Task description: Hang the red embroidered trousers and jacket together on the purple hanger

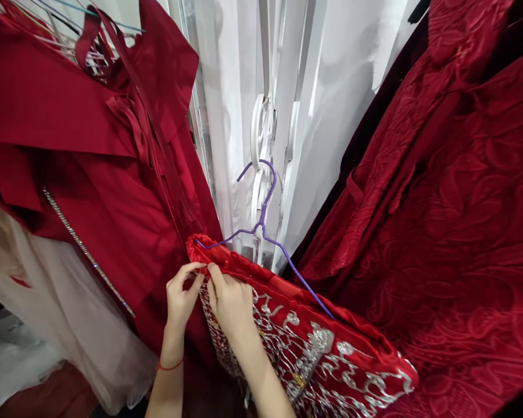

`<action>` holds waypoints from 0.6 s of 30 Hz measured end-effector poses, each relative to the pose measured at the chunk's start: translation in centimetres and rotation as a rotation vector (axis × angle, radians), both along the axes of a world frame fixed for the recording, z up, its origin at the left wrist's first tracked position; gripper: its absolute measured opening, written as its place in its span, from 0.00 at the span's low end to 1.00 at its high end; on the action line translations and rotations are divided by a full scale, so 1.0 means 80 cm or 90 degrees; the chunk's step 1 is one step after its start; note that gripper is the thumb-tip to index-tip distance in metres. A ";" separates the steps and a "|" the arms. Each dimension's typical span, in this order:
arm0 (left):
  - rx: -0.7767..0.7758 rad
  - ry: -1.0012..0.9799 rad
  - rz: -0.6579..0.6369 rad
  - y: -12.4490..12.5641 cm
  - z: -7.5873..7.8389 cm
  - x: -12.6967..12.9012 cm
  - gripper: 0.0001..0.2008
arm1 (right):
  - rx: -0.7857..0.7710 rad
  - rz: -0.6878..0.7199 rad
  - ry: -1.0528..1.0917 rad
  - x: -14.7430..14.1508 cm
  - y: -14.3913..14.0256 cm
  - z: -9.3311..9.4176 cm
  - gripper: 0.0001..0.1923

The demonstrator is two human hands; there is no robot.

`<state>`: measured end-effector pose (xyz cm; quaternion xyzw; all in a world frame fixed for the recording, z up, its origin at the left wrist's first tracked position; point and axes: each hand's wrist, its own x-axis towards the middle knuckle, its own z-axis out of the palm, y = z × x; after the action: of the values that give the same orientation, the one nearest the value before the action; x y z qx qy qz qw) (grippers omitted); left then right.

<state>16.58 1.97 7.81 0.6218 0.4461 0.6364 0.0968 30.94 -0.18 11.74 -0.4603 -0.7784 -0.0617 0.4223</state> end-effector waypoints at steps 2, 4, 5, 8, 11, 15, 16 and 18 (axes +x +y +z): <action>0.003 -0.036 0.005 0.000 -0.005 0.002 0.06 | -0.019 0.042 0.034 0.004 -0.005 0.000 0.12; 0.007 -0.062 0.007 -0.002 -0.009 0.001 0.07 | -0.033 0.087 0.051 0.009 -0.009 -0.001 0.11; 0.010 -0.067 0.007 -0.004 -0.010 0.000 0.07 | -0.036 0.099 0.053 0.010 -0.011 -0.003 0.11; -0.002 -0.066 0.003 -0.012 -0.010 -0.004 0.09 | -0.041 0.087 0.032 0.009 -0.020 -0.012 0.11; -0.041 -0.117 -0.023 -0.022 -0.008 -0.005 0.15 | -0.033 0.057 0.000 0.001 -0.032 -0.022 0.08; -0.079 -0.329 -0.166 -0.039 -0.007 -0.006 0.30 | -0.030 0.093 0.041 0.007 -0.054 -0.028 0.05; -0.088 -0.381 -0.194 -0.043 -0.009 -0.009 0.30 | -0.037 0.120 0.062 0.016 -0.059 -0.028 0.05; -0.109 -0.452 -0.216 -0.049 -0.018 -0.016 0.24 | -0.054 0.173 0.088 0.039 -0.068 -0.028 0.05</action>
<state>15.28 -1.97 6.36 0.4179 0.3276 0.7472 0.3996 34.03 -5.60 9.50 -0.3713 -0.8043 0.0608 0.4599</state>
